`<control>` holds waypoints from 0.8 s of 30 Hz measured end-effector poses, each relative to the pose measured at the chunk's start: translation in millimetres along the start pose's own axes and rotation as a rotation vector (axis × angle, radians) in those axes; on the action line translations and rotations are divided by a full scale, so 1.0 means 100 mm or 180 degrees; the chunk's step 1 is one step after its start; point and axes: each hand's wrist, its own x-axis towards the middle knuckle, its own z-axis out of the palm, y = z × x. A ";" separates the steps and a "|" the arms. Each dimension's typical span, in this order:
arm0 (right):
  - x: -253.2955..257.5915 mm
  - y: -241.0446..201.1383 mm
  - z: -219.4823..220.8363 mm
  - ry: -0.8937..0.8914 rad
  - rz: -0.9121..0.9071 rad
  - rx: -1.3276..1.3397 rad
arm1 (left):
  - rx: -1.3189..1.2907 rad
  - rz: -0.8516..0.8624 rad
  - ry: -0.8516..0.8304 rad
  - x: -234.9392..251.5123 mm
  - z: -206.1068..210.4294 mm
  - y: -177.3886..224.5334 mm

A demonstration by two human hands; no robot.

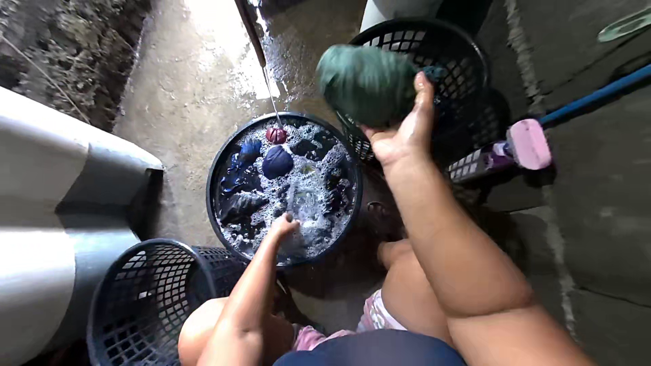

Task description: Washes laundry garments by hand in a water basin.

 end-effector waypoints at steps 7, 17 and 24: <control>-0.09 0.12 -0.01 -0.0636 0.0959 -0.0636 | 0.1017 -0.0403 -0.0494 -0.16 0.48 -0.04; -0.38 0.76 -0.02 -0.2850 0.0640 -0.4110 | -0.0861 0.0950 0.0797 -0.84 -0.51 0.47; -0.45 1.50 -0.14 -0.3685 0.0344 -0.4853 | -0.1489 0.2667 0.1620 -2.59 -1.55 1.08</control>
